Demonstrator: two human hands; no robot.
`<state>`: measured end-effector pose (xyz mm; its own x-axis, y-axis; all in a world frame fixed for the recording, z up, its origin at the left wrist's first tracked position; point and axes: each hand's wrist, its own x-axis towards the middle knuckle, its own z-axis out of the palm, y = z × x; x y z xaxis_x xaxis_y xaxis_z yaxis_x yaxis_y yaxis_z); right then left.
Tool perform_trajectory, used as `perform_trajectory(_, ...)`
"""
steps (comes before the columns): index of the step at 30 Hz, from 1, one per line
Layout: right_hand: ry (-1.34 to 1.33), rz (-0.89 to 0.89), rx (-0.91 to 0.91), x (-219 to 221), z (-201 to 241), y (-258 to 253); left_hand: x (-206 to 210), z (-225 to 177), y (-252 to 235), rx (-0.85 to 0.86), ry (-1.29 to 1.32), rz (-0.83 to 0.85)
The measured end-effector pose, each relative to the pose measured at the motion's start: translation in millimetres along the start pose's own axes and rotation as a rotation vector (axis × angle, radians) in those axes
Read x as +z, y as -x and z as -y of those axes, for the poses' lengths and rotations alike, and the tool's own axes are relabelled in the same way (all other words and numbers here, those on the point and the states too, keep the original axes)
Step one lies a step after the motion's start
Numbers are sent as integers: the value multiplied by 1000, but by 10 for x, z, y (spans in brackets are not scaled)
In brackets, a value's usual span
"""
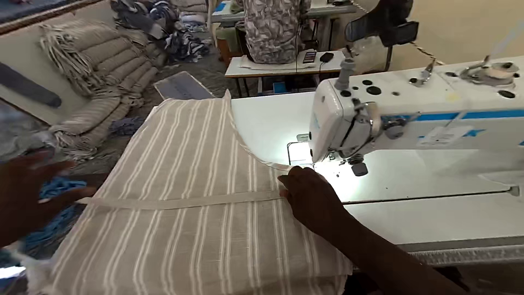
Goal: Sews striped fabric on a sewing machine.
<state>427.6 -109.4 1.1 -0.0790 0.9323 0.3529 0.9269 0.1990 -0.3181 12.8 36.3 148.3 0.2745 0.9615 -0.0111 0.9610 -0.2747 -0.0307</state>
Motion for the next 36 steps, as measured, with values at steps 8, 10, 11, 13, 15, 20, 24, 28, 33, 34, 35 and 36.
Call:
perform_trajectory(8,23,-32,-188,-44,-202,1073,955,-2193,342,819,430,-91)
perform_trajectory(10,-84,-54,-170,-80,-214,1068,1126,-2742,233,871,483,-91)
perform_trajectory(11,-152,-112,-133,-81,-220,1076,1189,-2964,155,851,495,-69)
perform_trajectory(13,-261,-283,-30,-96,-241,1137,1322,-3289,50,773,503,-55)
perform_trajectory(15,-320,-460,144,-129,-265,1152,1418,-3419,-7,761,502,-85)
perform_trajectory(20,-789,-518,595,-269,-229,1004,1196,-3329,-21,817,896,10)
perform_trajectory(24,-622,-571,397,-255,-169,881,921,-3304,95,662,998,109)
perform_trajectory(28,-93,-517,116,-230,-198,895,814,-3294,162,621,924,189)
perform_trajectory(33,-515,-185,337,-416,-55,1430,855,-3298,108,650,997,98)
perform_trajectory(34,-559,-143,347,-451,-69,1493,863,-3286,108,668,1018,104)
perform_trajectory(35,-594,-152,353,-464,-110,1507,878,-3281,113,690,1038,110)
perform_trajectory(36,-623,-210,363,-456,-163,1467,893,-3281,120,707,1057,116)
